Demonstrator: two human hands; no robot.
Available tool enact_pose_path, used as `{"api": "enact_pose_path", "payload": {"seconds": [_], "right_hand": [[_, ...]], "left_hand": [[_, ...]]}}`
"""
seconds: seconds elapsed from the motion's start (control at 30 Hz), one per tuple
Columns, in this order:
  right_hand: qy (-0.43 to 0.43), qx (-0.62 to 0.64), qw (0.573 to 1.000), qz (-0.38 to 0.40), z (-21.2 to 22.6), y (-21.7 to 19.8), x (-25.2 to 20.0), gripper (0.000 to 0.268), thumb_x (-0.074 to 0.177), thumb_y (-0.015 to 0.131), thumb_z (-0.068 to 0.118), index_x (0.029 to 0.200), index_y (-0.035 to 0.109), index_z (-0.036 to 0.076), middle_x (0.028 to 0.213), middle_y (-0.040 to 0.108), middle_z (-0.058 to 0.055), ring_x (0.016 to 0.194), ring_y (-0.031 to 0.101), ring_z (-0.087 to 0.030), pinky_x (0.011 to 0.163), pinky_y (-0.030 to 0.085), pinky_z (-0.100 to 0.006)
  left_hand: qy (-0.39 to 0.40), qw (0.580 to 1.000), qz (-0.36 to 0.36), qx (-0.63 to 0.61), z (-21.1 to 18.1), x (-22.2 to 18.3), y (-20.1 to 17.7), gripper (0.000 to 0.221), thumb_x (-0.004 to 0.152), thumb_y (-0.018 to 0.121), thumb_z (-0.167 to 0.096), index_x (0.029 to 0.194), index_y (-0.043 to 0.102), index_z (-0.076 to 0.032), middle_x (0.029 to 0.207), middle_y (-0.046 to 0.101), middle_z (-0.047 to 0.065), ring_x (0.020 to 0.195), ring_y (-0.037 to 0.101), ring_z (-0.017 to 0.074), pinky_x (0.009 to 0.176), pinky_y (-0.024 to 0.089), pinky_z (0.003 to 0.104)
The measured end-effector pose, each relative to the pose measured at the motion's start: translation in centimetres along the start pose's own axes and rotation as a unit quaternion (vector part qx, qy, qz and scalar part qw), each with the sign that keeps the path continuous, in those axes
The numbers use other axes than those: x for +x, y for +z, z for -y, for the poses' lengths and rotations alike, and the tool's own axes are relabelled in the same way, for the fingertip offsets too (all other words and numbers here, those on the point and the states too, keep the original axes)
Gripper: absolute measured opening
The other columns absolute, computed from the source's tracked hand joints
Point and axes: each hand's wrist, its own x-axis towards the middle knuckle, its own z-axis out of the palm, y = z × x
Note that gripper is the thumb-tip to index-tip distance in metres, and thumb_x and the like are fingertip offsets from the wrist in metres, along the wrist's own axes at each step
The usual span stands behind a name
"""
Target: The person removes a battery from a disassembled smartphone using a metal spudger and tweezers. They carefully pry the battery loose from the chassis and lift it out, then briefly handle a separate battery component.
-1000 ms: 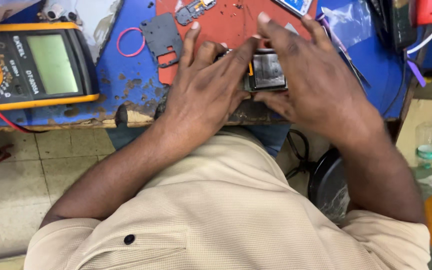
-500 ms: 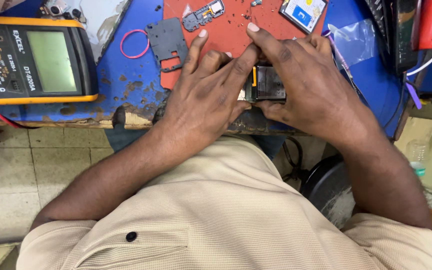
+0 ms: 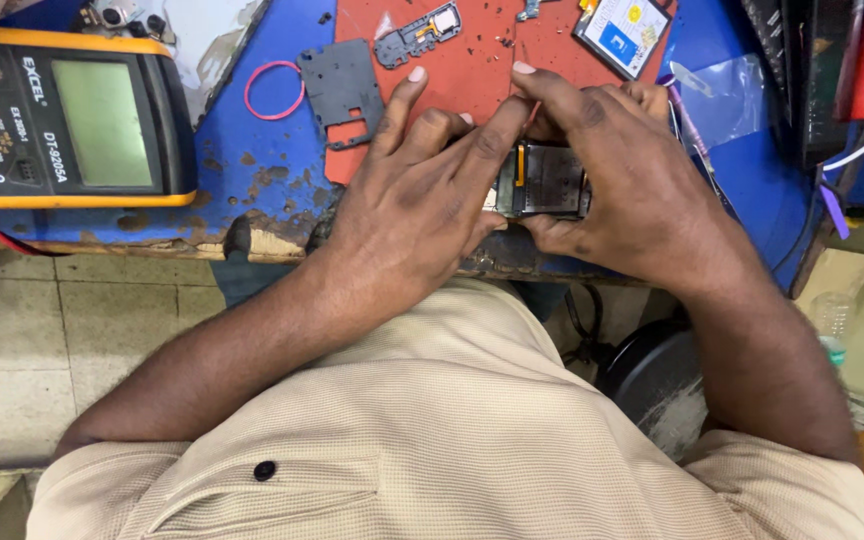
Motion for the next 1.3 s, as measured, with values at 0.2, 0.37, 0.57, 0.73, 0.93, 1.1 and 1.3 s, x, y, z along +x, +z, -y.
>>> {"api": "enact_pose_path", "payload": {"seconds": [0.2, 0.37, 0.57, 0.73, 0.93, 1.1, 1.3], "right_hand": [[-0.025, 0.011, 1.0, -0.01, -1.5, 0.8, -0.4, 0.104, 0.065, 0.093, 0.016, 0.155, 0.04, 0.007, 0.119, 0.069, -0.013, 0.117, 0.064, -0.031, 0.105, 0.04, -0.046], [0.034, 0.035, 0.996, -0.069, -0.6, -0.7, 0.1, 0.074, 0.08, 0.09, 0.005, 0.144, 0.055, 0.013, 0.107, 0.069, -0.013, 0.094, 0.068, -0.023, 0.087, 0.055, -0.035], [-0.039, 0.024, 0.996, -0.072, -1.1, -3.0, -1.8, 0.086, 0.073, 0.088, -0.003, 0.145, 0.041, -0.004, 0.107, 0.072, -0.015, 0.106, 0.07, -0.028, 0.098, 0.054, -0.044], [-0.053, 0.106, 0.99, -0.083, -1.8, -2.1, -2.4, 0.08, 0.089, 0.089, -0.001, 0.151, 0.038, -0.001, 0.131, 0.064, -0.02, 0.129, 0.065, -0.026, 0.114, 0.054, -0.037], [-0.008, 0.132, 0.986, -0.098, -3.2, -2.9, -3.7, 0.082, 0.083, 0.091, -0.004, 0.148, 0.041, -0.002, 0.142, 0.055, -0.021, 0.131, 0.065, -0.031, 0.113, 0.057, -0.04], [-0.006, 0.319, 0.941, -0.108, -4.9, -2.8, -4.4, 0.082, 0.092, 0.088, -0.006, 0.153, 0.033, 0.005, 0.145, 0.049, -0.012, 0.138, 0.053, -0.024, 0.117, 0.053, -0.041], [-0.026, 0.461, 0.854, -0.238, -7.0, -4.8, -3.8, 0.084, 0.09, 0.088, 0.0, 0.152, 0.031, 0.004, 0.149, 0.053, -0.012, 0.133, 0.058, -0.022, 0.114, 0.053, -0.043]], "left_hand": [[0.001, 1.0, 0.001, -0.003, 0.2, -0.1, 0.2, 0.096, 0.086, 0.084, -0.027, 0.159, 0.028, 0.001, 0.114, 0.066, 0.007, 0.122, 0.055, 0.0279, 0.13, 0.017, 0.058], [0.0, 1.0, 0.011, 0.01, 0.3, 0.0, 0.3, 0.097, 0.087, 0.085, -0.028, 0.16, 0.027, 0.001, 0.11, 0.065, 0.007, 0.118, 0.055, 0.028, 0.129, 0.017, 0.059], [0.015, 1.0, 0.007, -0.005, -0.1, 0.4, -0.1, 0.097, 0.092, 0.084, -0.026, 0.164, 0.025, -0.002, 0.12, 0.066, 0.005, 0.118, 0.053, 0.0261, 0.132, 0.018, 0.057], [0.012, 1.0, 0.015, 0.011, -0.1, -0.4, 0.1, 0.097, 0.091, 0.085, -0.026, 0.164, 0.025, -0.002, 0.108, 0.063, 0.005, 0.119, 0.054, 0.0263, 0.131, 0.017, 0.057], [0.014, 1.0, 0.0, 0.011, 0.0, 0.0, 0.4, 0.099, 0.089, 0.087, -0.03, 0.163, 0.025, -0.005, 0.108, 0.063, 0.003, 0.119, 0.054, 0.0253, 0.131, 0.016, 0.057], [0.018, 1.0, 0.008, 0.021, 0.0, -0.1, 0.4, 0.099, 0.089, 0.086, -0.03, 0.164, 0.025, -0.007, 0.111, 0.065, 0.003, 0.12, 0.053, 0.0258, 0.131, 0.017, 0.057], [0.025, 0.999, 0.023, 0.032, -0.8, 0.7, -0.2, 0.095, 0.086, 0.082, -0.03, 0.161, 0.028, -0.008, 0.139, 0.058, 0.007, 0.119, 0.053, 0.0285, 0.126, 0.019, 0.06]]}}
